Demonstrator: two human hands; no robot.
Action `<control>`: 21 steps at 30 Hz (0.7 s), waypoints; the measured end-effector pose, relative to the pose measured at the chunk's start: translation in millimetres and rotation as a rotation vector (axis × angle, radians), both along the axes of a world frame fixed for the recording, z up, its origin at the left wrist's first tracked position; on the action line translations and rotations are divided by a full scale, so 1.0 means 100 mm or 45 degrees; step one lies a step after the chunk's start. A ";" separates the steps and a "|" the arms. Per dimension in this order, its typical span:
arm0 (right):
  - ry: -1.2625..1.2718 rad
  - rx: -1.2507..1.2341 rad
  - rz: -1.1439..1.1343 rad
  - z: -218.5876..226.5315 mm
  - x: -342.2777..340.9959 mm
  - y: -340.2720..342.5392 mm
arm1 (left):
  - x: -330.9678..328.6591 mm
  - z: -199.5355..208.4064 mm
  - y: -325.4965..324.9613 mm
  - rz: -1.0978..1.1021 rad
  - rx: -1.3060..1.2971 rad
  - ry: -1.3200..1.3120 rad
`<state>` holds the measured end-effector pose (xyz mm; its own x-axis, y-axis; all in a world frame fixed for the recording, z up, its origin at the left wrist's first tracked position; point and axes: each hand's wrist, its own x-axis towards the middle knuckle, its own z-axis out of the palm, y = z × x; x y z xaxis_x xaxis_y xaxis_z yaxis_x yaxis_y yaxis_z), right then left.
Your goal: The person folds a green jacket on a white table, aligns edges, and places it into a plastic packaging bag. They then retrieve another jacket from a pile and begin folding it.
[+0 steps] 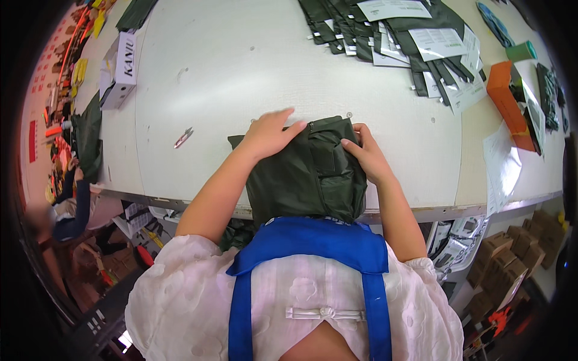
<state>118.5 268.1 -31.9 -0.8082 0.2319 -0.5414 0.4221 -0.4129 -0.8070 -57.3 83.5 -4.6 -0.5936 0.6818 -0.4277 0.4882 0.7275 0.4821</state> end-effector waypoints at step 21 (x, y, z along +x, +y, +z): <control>-0.016 0.288 -0.190 0.26 0.25 -0.41 | 1.19 0.41 -0.20 0.347 0.449 0.092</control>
